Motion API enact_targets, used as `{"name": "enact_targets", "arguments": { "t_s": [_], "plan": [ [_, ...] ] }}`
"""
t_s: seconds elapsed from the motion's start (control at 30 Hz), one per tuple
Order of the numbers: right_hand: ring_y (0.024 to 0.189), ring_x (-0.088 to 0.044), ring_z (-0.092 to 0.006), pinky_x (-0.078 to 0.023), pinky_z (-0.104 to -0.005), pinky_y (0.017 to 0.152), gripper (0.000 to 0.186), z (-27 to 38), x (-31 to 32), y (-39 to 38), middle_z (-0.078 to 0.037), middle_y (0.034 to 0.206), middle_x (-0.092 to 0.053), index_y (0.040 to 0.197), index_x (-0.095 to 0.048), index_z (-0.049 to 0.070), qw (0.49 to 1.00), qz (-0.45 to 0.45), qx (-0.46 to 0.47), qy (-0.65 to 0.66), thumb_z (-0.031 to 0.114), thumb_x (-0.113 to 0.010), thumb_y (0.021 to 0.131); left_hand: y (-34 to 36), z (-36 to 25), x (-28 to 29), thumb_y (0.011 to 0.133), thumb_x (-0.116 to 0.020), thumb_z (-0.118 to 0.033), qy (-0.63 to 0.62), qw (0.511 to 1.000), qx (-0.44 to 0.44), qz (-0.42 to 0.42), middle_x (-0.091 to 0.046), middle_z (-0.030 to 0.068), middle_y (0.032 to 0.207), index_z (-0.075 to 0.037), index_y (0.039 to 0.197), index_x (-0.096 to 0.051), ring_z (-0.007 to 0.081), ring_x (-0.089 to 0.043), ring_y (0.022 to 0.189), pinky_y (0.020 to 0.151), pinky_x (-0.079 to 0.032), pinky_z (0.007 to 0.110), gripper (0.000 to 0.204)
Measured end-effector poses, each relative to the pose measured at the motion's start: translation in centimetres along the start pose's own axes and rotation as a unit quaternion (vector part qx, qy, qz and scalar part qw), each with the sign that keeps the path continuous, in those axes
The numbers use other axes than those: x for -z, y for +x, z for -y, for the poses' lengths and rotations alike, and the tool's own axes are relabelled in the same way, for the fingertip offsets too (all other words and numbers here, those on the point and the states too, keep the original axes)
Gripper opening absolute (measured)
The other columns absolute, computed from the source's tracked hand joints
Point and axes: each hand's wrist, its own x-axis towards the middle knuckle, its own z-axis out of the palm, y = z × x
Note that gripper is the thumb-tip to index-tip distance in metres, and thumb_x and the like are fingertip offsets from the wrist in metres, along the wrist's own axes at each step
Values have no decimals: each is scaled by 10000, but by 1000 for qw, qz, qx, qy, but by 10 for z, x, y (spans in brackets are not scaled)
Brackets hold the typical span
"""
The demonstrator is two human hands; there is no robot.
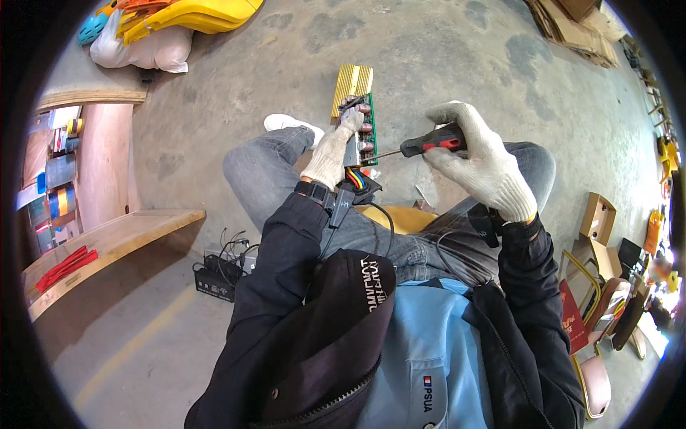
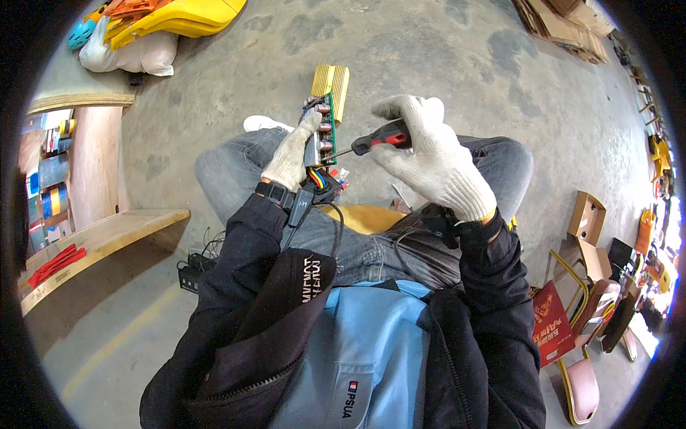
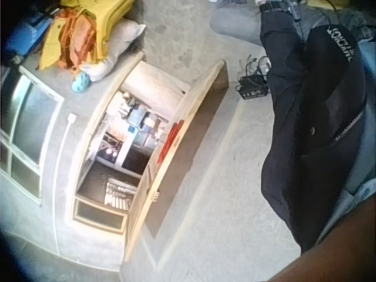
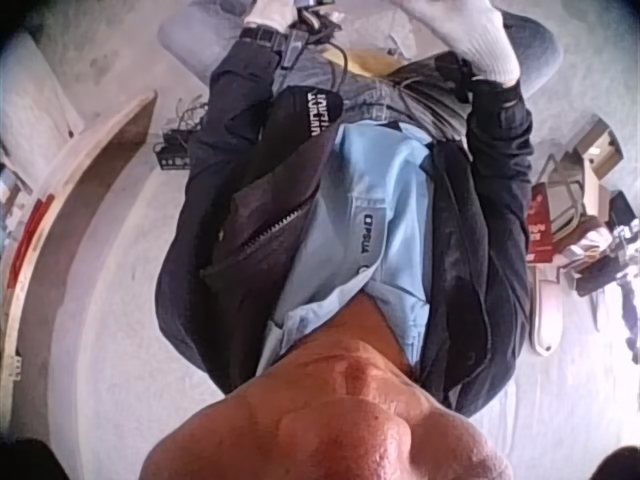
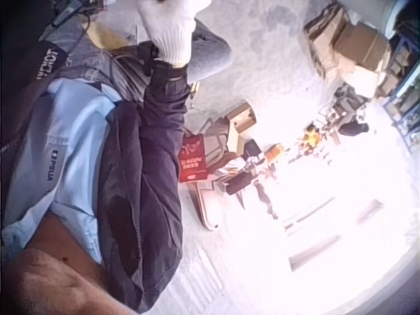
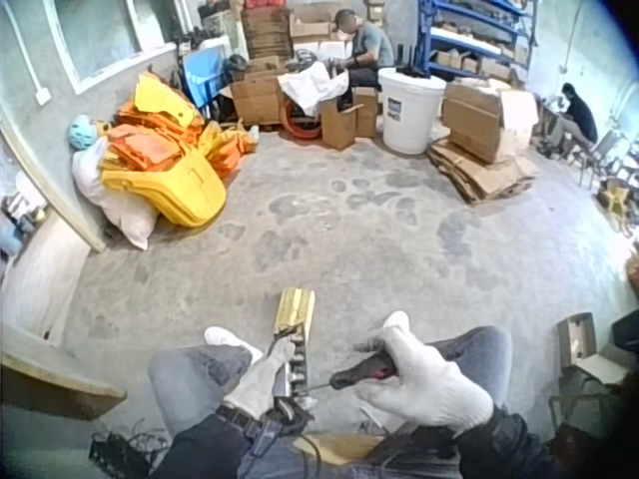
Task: Repairing an electronic circuit board using a screwdriver while seated in a workshop.
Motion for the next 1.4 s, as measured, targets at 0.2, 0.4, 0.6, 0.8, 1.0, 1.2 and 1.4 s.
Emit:
{"name": "enact_targets", "arguments": {
  "t_s": [0.2, 0.4, 0.6, 0.8, 1.0, 1.2, 1.4],
  "plan": [
    [1025, -699, -200, -547, -331, 938, 392, -6, 1, 5, -108, 1109, -702, 1320, -621, 52, 993, 56, -64, -84, 109, -730, 948, 5, 1, 5, 987, -720, -568, -1, 1000, -9, 7, -666, 17, 1135, -155, 1367, -647, 162, -662, 891, 690, -595, 391, 566],
    [994, -705, -205, -548, -327, 922, 326, 4, 0, 2, -106, 1055, -713, 1301, -637, 30, 999, -7, -21, -29, 145, -693, 1002, -2, -2, 0, 1003, -711, -541, -7, 1000, -3, 16, -663, 15, 1136, -195, 1378, -650, 157, -657, 870, 704, -609, 390, 514],
    [958, -708, -365, -564, -409, 910, 426, -15, -1, 6, -200, 1112, -634, 1322, -640, 112, 996, 45, -73, -38, 216, -744, 923, -3, -3, 2, 1008, -706, -546, -19, 999, -20, 31, -656, 11, 1122, -186, 1371, -647, 158, -656, 875, 704, -610, 394, 515],
    [1015, -700, -361, -560, -407, 922, 430, 3, 0, 0, -203, 1123, -634, 1322, -655, 108, 999, -3, -48, 13, 312, -748, 956, -6, -8, -6, 997, -719, -494, -12, 1000, 20, -2, -584, 0, 1124, -267, 1370, -645, 149, -558, 898, 730, -567, 371, 443],
    [1037, -700, -178, -548, -319, 947, 406, -10, -2, 6, -84, 1097, -695, 1317, -627, 37, 993, 39, -88, -65, 126, -749, 941, -1, -3, 2, 1006, -709, -506, -8, 1000, 7, 11, -586, 10, 1135, -271, 1391, -640, 154, -559, 895, 729, -566, 344, 456],
    [982, -707, -179, -559, -318, 926, 309, 6, -2, -1, -88, 1116, -701, 1280, -660, 38, 1000, -7, -29, -7, 82, -687, 976, -7, -7, -4, 985, -729, -555, 0, 1000, -19, 2, -657, 26, 1111, -159, 1372, -643, 152, -669, 861, 697, -600, 364, 560],
    [1001, -702, -154, -548, -296, 940, 388, 3, -1, 6, -87, 1100, -715, 1317, -630, 53, 994, 21, -100, -27, 95, -717, 941, -6, -4, -2, 1001, -717, -537, -20, 1000, -12, 4, -655, 29, 1118, -184, 1380, -645, 150, -661, 841, 708, -593, 348, 523]
  ]
}}
